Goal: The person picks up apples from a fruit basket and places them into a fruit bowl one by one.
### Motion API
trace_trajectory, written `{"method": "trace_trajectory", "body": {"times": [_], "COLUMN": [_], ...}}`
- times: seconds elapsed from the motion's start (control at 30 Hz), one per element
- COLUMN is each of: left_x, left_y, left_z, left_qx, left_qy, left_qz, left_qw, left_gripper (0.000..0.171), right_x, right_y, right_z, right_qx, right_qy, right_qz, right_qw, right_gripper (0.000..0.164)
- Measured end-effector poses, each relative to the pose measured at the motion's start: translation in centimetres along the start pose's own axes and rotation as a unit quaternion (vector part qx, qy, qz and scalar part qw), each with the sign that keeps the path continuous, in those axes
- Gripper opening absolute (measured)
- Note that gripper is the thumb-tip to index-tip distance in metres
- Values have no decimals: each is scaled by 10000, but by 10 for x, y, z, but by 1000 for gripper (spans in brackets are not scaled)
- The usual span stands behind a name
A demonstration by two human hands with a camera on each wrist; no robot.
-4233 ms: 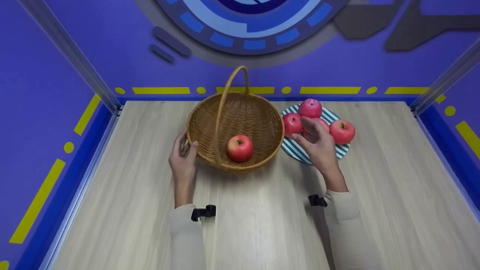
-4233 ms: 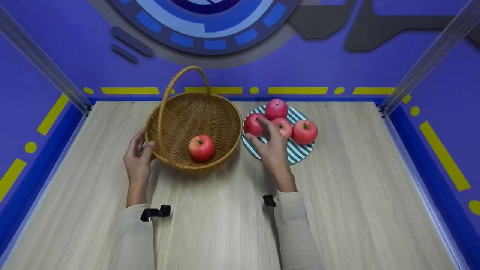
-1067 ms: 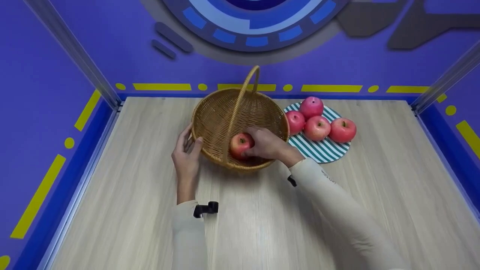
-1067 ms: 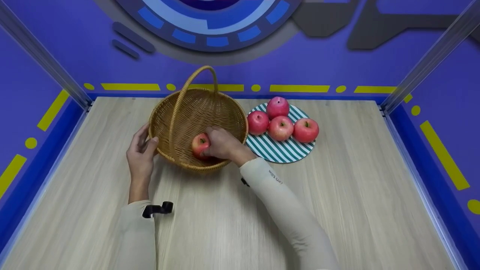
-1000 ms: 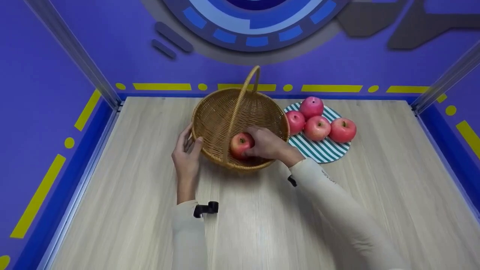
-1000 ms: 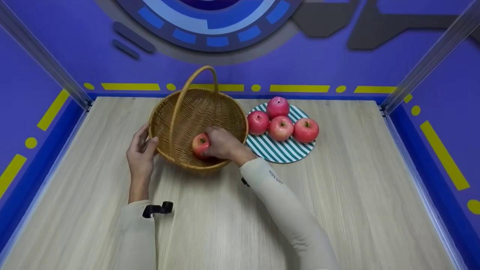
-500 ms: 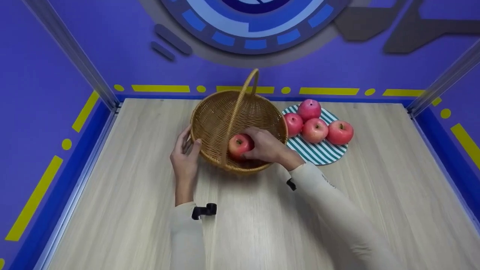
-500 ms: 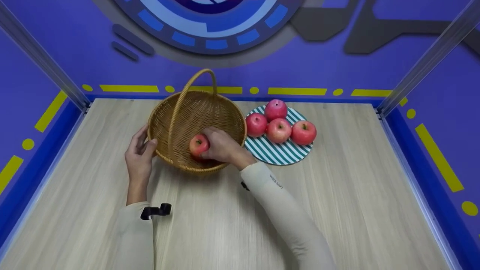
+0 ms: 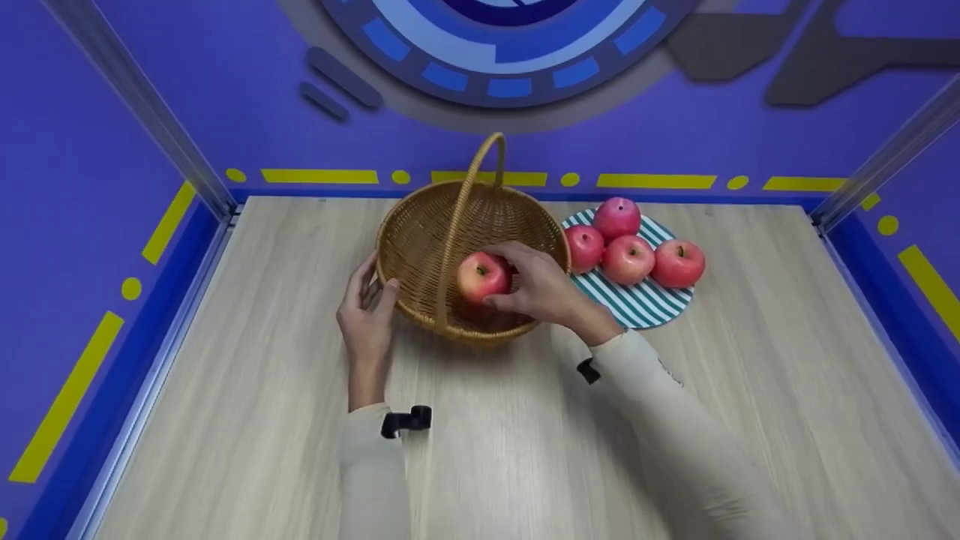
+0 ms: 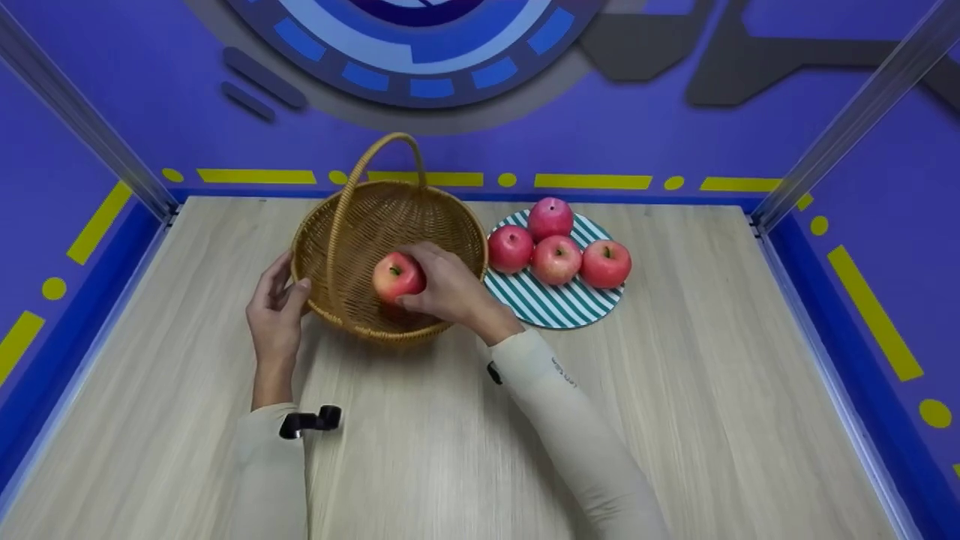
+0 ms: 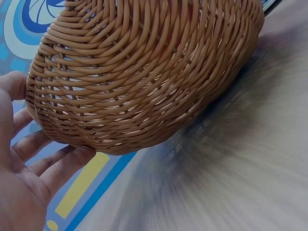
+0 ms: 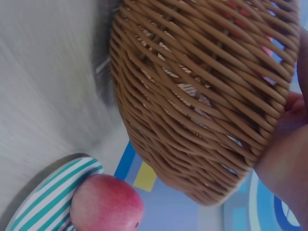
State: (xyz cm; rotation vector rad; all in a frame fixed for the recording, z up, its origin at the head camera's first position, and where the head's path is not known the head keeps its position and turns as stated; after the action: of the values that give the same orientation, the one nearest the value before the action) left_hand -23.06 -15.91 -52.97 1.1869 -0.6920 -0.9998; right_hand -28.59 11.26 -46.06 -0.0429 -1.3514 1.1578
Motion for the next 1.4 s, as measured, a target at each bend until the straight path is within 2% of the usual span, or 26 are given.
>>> {"method": "trace_trajectory", "body": {"times": [0.13,0.23,0.37,0.5,0.7,0.83,1.1,1.4], "left_x": [0,-1,-1,-1,0,1,3,3], "left_y": [3,14,30,32,11,1,-2,-2], "left_z": [-1,-4,-9,-9,-3,0,-2,-2], "left_qx": [112,101,107,164,208,180,117,205], "left_qy": [-2,-23,-39,-27,20,17,30,20], "left_qz": [-10,-88,-95,-133,-166,-187,9,-9], "left_qw": [9999,9999,9999,9998,9996,9997,9999,9998], "left_gripper": [53,52,51,51,52,53,51,49], "right_x": [8,14,24,35,47,55,71,83], "right_y": [-2,-3,-6,-8,-6,-2,6,20], "right_z": [-7,-12,-19,-28,-44,-55,-76,-95], "right_qx": [-125,-225,-293,-266,-209,-214,-561,-733], "right_qy": [200,390,674,948,1327,1642,2122,2362], "right_qz": [256,396,360,322,669,667,725,915], "right_qw": [9994,9982,9966,9946,9887,9839,9729,9646], "right_gripper": [70,70,72,74,76,75,75,75]}}
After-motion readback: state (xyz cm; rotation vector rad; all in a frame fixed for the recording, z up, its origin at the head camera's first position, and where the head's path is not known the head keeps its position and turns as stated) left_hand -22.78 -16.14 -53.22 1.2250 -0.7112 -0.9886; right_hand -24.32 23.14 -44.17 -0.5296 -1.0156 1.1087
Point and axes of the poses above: each hand's wrist, its own z-axis towards the middle knuckle, its own x-axis out of the back of the hand, y = z × x, the point moved 1 cm from there along z, towards the middle knuckle, and after that the axes turned 2 degrees about y, right-handed, at the moved point
